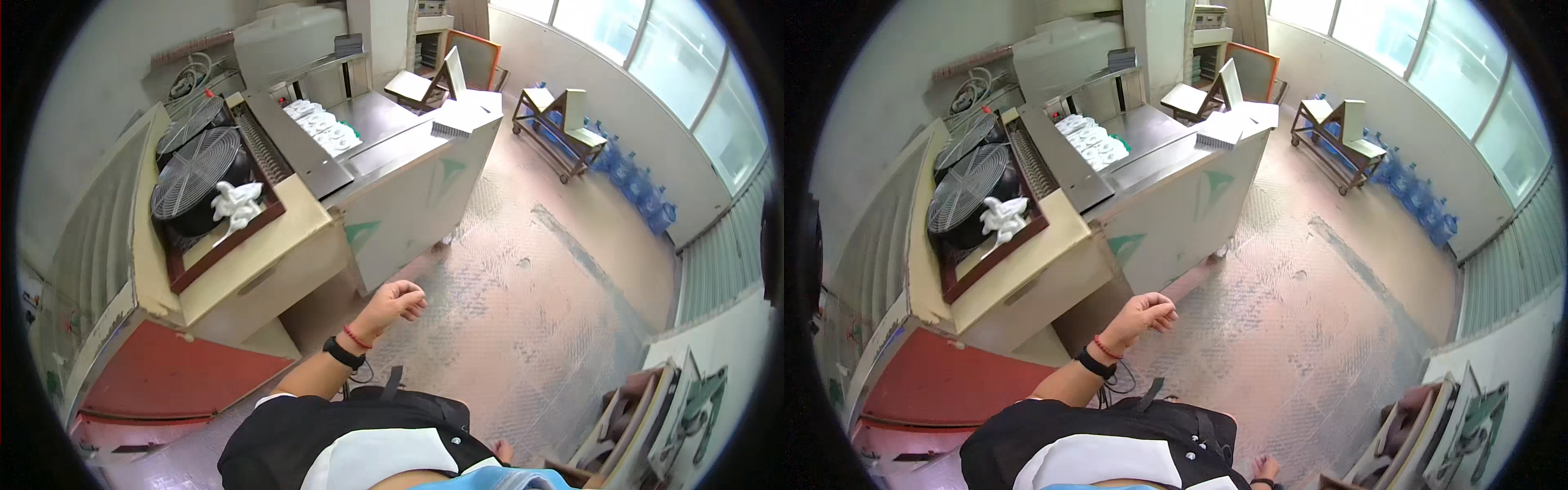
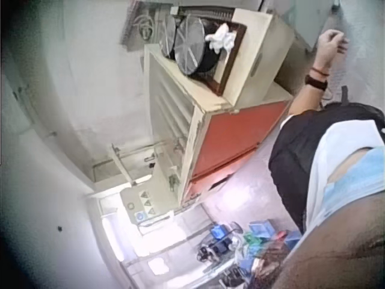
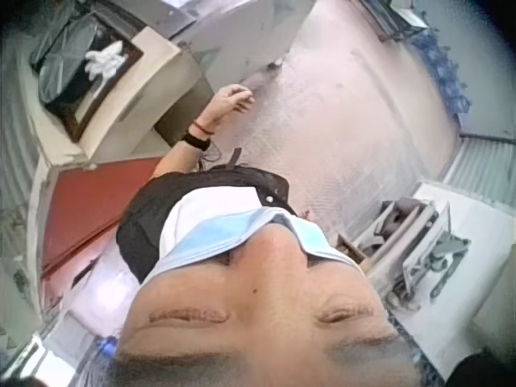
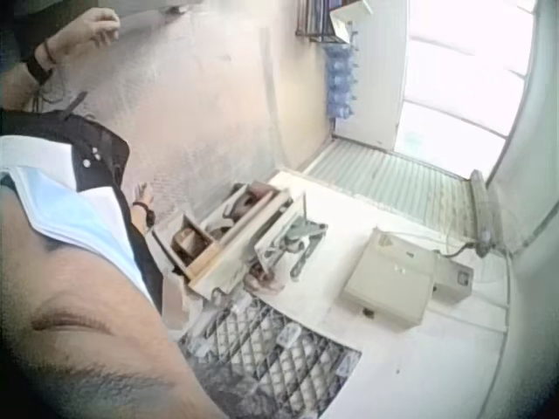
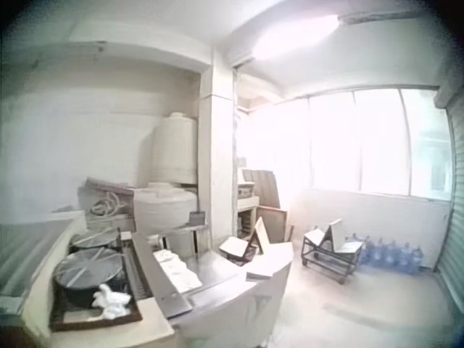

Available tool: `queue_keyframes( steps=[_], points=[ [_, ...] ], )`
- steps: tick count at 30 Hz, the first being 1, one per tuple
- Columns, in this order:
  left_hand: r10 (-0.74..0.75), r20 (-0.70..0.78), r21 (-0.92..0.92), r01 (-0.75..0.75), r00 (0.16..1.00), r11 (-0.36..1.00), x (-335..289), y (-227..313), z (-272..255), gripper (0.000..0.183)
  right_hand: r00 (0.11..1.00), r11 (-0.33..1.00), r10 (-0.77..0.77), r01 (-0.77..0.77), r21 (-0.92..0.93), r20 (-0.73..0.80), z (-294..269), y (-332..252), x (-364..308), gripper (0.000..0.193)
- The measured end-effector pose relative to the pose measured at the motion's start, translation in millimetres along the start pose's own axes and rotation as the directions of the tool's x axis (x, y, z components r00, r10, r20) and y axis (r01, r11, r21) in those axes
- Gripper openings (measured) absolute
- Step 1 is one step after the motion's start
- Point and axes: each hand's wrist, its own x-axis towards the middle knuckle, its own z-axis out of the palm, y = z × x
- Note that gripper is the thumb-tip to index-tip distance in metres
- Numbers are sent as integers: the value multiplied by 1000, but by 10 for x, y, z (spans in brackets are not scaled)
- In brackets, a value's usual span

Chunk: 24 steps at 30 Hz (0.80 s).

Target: Organize circular filters and green plastic grates on a metal workstation.

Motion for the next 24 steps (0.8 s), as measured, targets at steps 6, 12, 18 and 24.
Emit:
queue_keyframes(
  steps=[6,12,18,24],
  points=[
    [70,-110,-44,-75,991,996,1404,60,501,15,993,940,0,-40,-340,-116,167,-1297,953,13],
    [68,-300,0,-71,952,997,2404,164,1085,17,998,852,-65,49,-522,-13,718,-3206,2263,15],
    [113,-271,108,-86,956,990,3398,419,1773,18,996,983,51,-37,-181,73,1793,-5078,3914,13],
    [78,-280,117,-47,957,992,4583,400,2101,16,961,941,-172,226,-252,218,3715,-6535,4280,13]
  ],
)
